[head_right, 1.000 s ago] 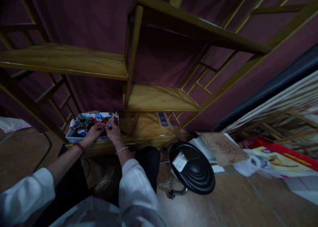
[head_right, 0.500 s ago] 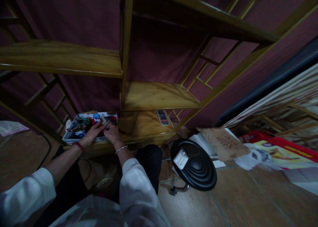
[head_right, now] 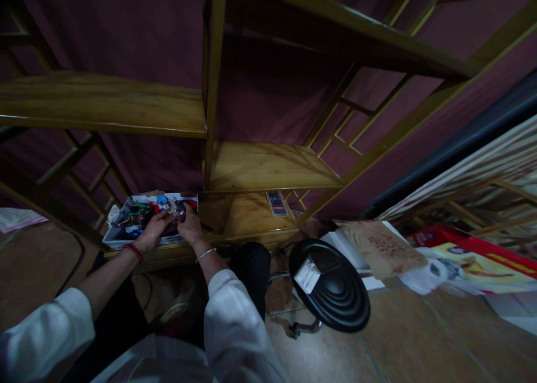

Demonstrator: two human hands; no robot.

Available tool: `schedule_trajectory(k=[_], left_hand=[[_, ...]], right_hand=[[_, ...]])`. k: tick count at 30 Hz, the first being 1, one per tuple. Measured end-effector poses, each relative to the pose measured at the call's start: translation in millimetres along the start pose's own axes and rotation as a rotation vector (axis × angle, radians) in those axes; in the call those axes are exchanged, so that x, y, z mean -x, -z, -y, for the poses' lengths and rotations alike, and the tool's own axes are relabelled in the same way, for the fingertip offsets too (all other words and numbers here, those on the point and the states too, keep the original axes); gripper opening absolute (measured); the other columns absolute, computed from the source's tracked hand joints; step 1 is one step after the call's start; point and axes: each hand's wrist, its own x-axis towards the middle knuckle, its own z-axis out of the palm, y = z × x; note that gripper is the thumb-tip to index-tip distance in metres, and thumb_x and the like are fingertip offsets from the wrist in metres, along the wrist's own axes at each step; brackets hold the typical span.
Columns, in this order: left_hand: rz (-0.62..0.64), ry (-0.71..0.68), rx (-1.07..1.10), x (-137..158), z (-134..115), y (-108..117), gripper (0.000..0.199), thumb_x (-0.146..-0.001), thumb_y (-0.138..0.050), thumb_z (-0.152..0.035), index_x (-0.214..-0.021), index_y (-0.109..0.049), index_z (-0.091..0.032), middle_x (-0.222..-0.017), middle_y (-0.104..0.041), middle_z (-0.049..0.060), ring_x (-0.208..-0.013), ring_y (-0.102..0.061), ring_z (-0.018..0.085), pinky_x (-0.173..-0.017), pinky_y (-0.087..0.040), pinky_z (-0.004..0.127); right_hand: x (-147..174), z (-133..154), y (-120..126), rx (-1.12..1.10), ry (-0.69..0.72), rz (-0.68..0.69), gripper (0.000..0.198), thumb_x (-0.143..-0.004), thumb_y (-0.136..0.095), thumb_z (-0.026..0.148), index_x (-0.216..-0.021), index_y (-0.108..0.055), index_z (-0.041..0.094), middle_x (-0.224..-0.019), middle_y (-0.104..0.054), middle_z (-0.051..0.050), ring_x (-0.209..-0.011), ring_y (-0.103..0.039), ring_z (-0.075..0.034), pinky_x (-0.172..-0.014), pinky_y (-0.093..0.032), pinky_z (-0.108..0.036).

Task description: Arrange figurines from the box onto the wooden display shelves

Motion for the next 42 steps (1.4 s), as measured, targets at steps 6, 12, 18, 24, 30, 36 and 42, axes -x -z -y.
schedule_trajectory(k=[6,12,18,24,30,36,42], left_hand=[[-0.044,-0.004,0.024,0.7,4.2,1.7,0.061,-0.056,-0.069,-0.051,-0.103,-0.064,-0.012,-0.098,-0.069,0.009,-0.096,-0.060,0.025,-0.085,-0.044,0.035],[-0.033,-0.101,-0.091,5.2,6.1,2.6,0.053,-0.062,-0.065,-0.047,-0.105,-0.064,-0.015,-0.097,-0.068,0.008,-0.099,-0.058,0.026,-0.088,-0.042,0.036],[-0.011,-0.159,-0.153,8.5,9.0,2.5,0.051,-0.063,-0.062,-0.043,-0.104,-0.056,-0.014,-0.078,-0.062,0.002,-0.075,-0.059,0.018,-0.072,-0.046,0.031],[-0.018,-0.165,-0.121,16.8,1.1,3.9,0.044,-0.063,-0.059,-0.051,-0.089,-0.058,-0.015,-0.058,-0.052,-0.004,-0.056,-0.050,0.013,-0.056,-0.040,0.025],[-0.047,-0.091,-0.080,16.8,-2.5,5.9,0.055,-0.062,-0.059,-0.059,-0.091,-0.064,-0.012,-0.046,-0.045,-0.006,-0.046,-0.040,0.010,-0.047,-0.031,0.023],[-0.072,-0.043,0.044,17.2,-4.9,3.9,0.060,-0.055,-0.067,-0.057,-0.091,-0.066,-0.010,-0.047,-0.051,-0.004,-0.046,-0.043,0.010,-0.047,-0.033,0.022],[-0.054,-0.039,0.162,20.1,-7.2,5.5,0.051,-0.051,-0.072,-0.044,-0.091,-0.066,-0.011,-0.052,-0.056,-0.003,-0.047,-0.046,0.010,-0.049,-0.035,0.023]], right_hand=[[-2.0,2.6,1.1,0.002,-0.030,0.029,0.051,-0.079,-0.049,0.011,-0.128,-0.044,0.025,-0.115,-0.062,-0.001,-0.103,-0.058,-0.014,-0.090,-0.044,-0.024],[-3.3,-2.8,1.5,-0.026,-0.020,-0.008,0.034,-0.081,-0.052,0.017,-0.115,-0.053,0.020,-0.109,-0.064,-0.003,-0.097,-0.060,-0.012,-0.086,-0.044,-0.021],[-6.0,-6.4,-0.5,-0.017,0.003,-0.021,0.026,-0.083,-0.053,0.023,-0.109,-0.054,0.019,-0.103,-0.065,-0.004,-0.092,-0.061,-0.012,-0.083,-0.046,-0.021],[-6.5,-7.8,-9.1,-0.077,-0.041,0.019,0.030,-0.090,-0.041,0.028,-0.118,-0.049,0.021,-0.103,-0.066,-0.003,-0.074,-0.067,-0.011,-0.065,-0.053,-0.020],[-1.8,-3.1,-4.4,-0.236,-0.101,0.104,0.037,-0.092,-0.037,0.020,-0.129,-0.041,0.023,-0.088,-0.068,0.000,-0.070,-0.068,-0.010,-0.058,-0.054,-0.017],[-1.3,-3.8,0.3,-0.429,-0.132,0.092,0.035,-0.089,-0.042,0.016,-0.123,-0.047,0.021,-0.085,-0.068,0.000,-0.064,-0.067,-0.010,-0.056,-0.054,-0.017],[0.3,-2.4,0.9,-0.400,-0.127,0.063,0.032,-0.090,-0.040,0.019,-0.122,-0.045,0.015,-0.076,-0.069,-0.003,-0.059,-0.066,-0.013,-0.053,-0.053,-0.020]])
